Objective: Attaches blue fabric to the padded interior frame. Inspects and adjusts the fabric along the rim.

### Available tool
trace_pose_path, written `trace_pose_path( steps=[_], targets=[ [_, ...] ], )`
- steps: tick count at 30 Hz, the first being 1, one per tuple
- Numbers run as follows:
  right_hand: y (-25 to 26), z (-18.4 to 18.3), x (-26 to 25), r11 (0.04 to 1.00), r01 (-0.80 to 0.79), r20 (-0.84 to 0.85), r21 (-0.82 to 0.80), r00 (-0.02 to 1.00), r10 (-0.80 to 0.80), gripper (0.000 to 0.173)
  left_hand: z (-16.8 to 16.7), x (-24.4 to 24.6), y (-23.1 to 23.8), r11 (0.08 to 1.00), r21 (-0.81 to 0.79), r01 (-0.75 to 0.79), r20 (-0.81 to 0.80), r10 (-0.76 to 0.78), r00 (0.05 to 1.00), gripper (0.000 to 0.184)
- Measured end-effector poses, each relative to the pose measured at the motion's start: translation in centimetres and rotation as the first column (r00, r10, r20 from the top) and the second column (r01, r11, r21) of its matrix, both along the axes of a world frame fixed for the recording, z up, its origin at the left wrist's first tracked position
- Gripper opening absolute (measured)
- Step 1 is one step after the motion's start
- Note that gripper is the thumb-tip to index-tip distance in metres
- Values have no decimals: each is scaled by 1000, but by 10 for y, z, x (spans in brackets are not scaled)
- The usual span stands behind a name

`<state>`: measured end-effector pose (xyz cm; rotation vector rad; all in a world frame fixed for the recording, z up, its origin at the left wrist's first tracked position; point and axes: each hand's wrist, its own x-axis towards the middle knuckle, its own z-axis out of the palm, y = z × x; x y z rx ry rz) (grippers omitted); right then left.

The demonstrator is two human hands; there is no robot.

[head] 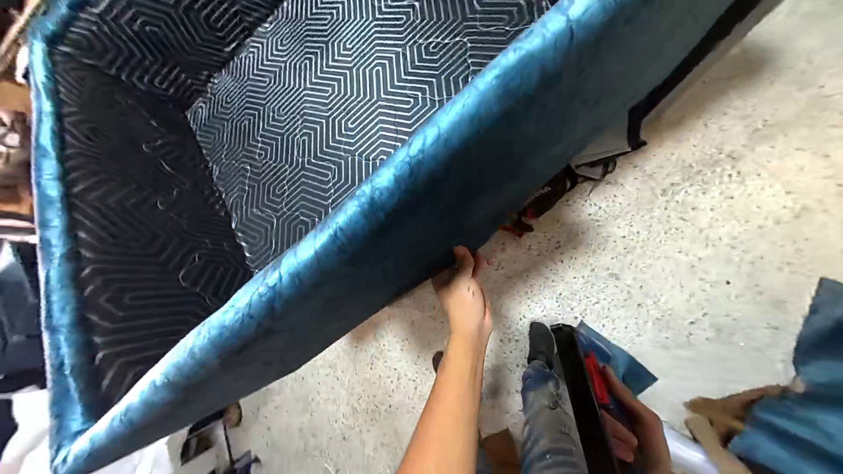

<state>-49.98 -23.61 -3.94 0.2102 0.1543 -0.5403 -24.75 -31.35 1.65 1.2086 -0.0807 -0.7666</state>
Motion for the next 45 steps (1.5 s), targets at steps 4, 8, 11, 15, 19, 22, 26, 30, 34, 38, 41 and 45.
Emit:
trace_pose_path(
  steps=[4, 8, 11, 15, 19, 22, 26, 30, 34, 38, 41, 45],
  targets=[
    [-56, -9, 3, 993, -114, 49, -19, 992, 115, 44, -46, -3, 0, 993, 119, 22, 300, -58, 952, 12],
    [-109, -27, 59, 947, -297, 18, -125, 953, 301, 39, -63, 28, -11, 986, 168, -9, 482, -74, 873, 18],
    [-126, -41, 111, 911, -363, -117, -198, 931, 346, 43, -62, 39, -9, 959, 281, -44, 586, -134, 799, 16],
    [-117, -61, 155, 945, -308, 17, -111, 950, 312, 39, -63, 40, -2, 864, 450, -224, 645, -141, 751, 22],
    [-111, -68, 170, 954, -295, 225, -59, 927, 301, 40, -61, 41, 1, 879, 389, -275, 711, -97, 696, 23],
    [-114, -67, 178, 949, -298, 328, -98, 891, 314, 38, -63, 44, 5, 909, 341, -240, 706, -79, 704, 21],
    [-113, -65, 180, 944, -319, 323, -82, 888, 328, 43, -64, 46, 3, 918, 326, -224, 669, -57, 741, 20],
    [-107, -77, 168, 918, -354, 166, -177, 909, 382, 44, -46, 63, 45, 1000, 19, 17, 278, -22, 960, 32],
    [-70, -71, 136, 937, -346, 202, -51, 915, 349, 43, -31, 92, 132, 968, -224, -112, -31, 108, 994, 37],
    [-24, -51, 127, 917, -397, 270, 25, 886, 376, 49, -23, 97, 151, 964, -166, -206, 1, 209, 978, 30],
    [1, -40, 145, 913, -409, 293, 4, 873, 390, 47, -35, 93, 148, 982, -16, -188, 222, 187, 957, 18],
    [27, -38, 191, 906, -421, 236, -31, 878, 416, 41, -52, 115, 151, 993, 42, -113, 488, 78, 869, 20]
  ],
)
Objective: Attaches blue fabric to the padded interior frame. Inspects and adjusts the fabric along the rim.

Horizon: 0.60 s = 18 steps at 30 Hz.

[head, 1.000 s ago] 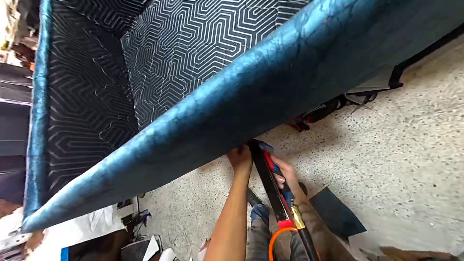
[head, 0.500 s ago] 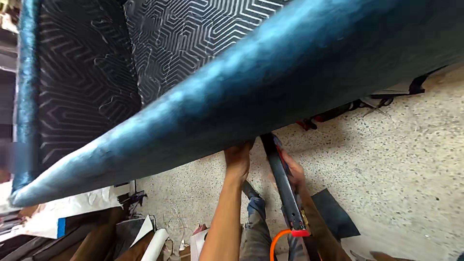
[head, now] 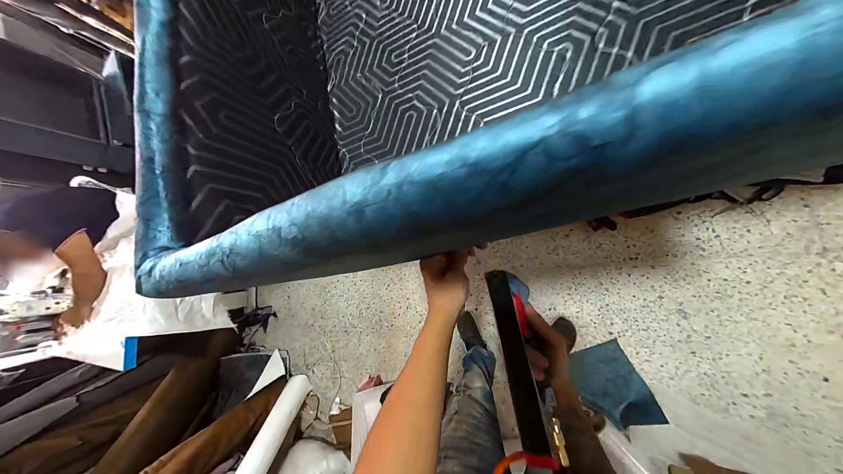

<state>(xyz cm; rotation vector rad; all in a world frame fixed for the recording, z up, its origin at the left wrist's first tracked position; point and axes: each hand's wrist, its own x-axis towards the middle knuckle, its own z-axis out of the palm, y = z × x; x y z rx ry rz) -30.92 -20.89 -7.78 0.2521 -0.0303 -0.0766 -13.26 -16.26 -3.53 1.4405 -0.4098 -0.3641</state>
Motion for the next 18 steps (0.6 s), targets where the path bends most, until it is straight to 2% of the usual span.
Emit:
trace_pose_path(
  steps=[2, 7, 10, 13, 15, 17, 18],
  targets=[
    [12, -9, 27, 1000, 9, 16, -23, 1000, -9, 41, -5, 11, -1, 996, 77, -38, 81, 32, 996, 24],
    [27, -23, 68, 993, 114, 73, -17, 991, -113, 37, 3, 11, 5, 966, 246, -84, 150, 47, 988, 22],
    [19, -26, 76, 997, 77, 138, -4, 988, -76, 37, -1, 16, 6, 957, 275, -93, 252, 22, 967, 21],
    [12, -26, 77, 999, 34, 143, -31, 989, -30, 37, -2, 22, 8, 960, 266, -89, 281, 11, 960, 24],
    [12, -22, 79, 998, 43, 155, -37, 987, -37, 35, -1, 24, 12, 944, 318, -91, 319, -16, 948, 26],
    [15, -16, 81, 992, 80, 115, -101, 991, -69, 31, 0, 31, 21, 904, 423, -66, 281, -61, 958, 27],
    [17, -10, 80, 984, 96, 29, -152, 995, -93, 30, -2, 35, 26, 898, 439, -18, 158, -57, 986, 26]
  ],
)
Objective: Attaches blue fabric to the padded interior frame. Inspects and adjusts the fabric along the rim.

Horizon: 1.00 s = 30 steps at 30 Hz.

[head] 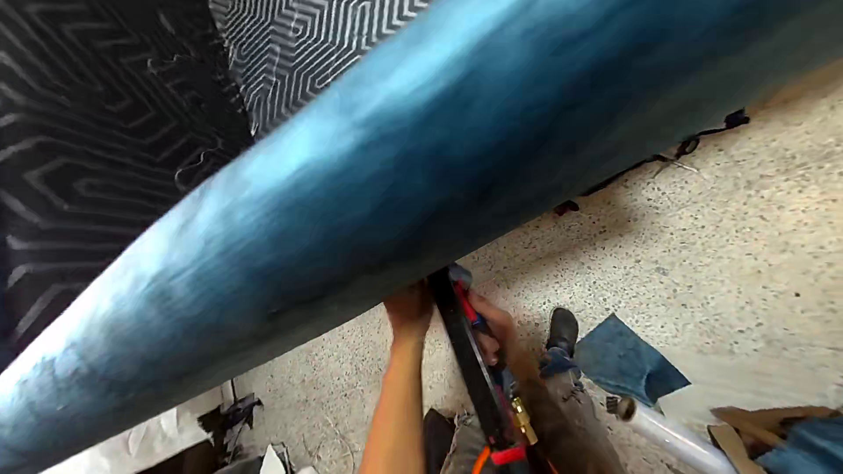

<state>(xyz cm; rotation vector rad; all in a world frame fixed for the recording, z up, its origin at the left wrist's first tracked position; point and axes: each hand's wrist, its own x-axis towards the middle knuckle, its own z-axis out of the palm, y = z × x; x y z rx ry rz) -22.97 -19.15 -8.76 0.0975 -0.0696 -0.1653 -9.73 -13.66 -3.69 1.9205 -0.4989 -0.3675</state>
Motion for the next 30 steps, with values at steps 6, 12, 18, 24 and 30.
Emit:
trace_pose_path(
  steps=[6, 12, 18, 24, 30],
  targets=[
    [6, 19, -104, 969, 247, -218, -7, 945, -243, 35, 5, -40, -100, 905, -147, 399, -440, -421, 793, 29],
    [-71, 31, -242, 910, 412, -202, 40, 896, -396, 41, 22, -177, -303, 692, -691, 208, -490, -660, 569, 19],
    [-202, 21, -283, 915, 402, -137, -44, 904, -404, 39, 12, -218, -317, 861, -492, 125, -319, -312, 895, 14],
    [-283, 0, -243, 962, 263, -213, -78, 938, -274, 31, -14, -200, -327, 957, -243, 158, -80, -182, 980, 17],
    [-304, -23, -201, 981, 173, -82, -84, 980, -179, 36, 3, -199, -331, 998, 30, -50, 17, 49, 999, 9]
  ],
)
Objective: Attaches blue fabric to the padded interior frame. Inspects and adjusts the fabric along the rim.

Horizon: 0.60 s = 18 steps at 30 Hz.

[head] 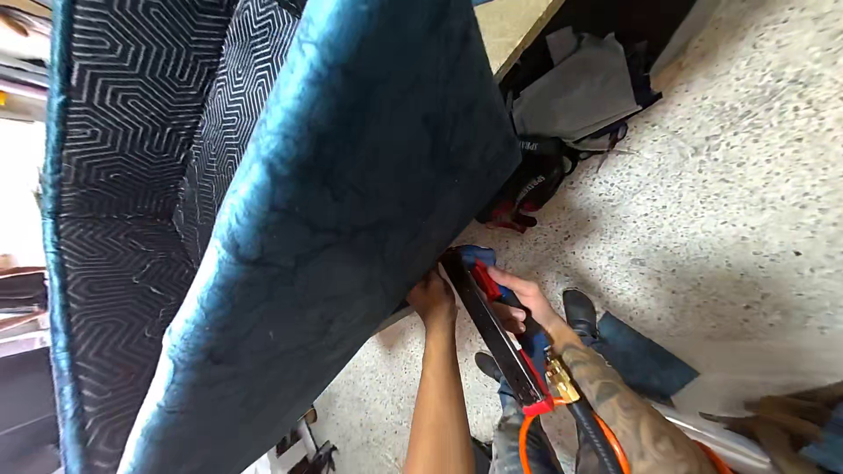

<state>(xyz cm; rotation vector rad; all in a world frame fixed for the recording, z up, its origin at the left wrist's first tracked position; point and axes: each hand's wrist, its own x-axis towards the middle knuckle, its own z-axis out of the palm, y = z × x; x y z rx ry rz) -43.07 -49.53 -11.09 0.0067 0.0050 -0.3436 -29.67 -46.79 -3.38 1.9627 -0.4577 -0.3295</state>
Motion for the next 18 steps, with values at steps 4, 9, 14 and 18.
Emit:
trace_pose_path(
  steps=[4, 9, 14, 18],
  targets=[
    [1, -8, 9, 998, -65, 161, -3, 985, 65, 36, 22, -16, -7, 996, 36, -82, -44, 84, 996, 15],
    [6, -3, 16, 995, -93, 101, -21, 990, 94, 36, 28, -11, -11, 985, 97, -145, -1, 145, 989, 18],
    [18, 9, 13, 993, -112, -2, 27, 994, 112, 37, 8, 20, 28, 985, 165, 38, -136, -16, 991, 23],
    [15, 53, -50, 998, -3, -325, 60, 945, 23, 33, -4, 42, 176, 905, 269, 330, -424, -196, 884, 27]
  ],
)
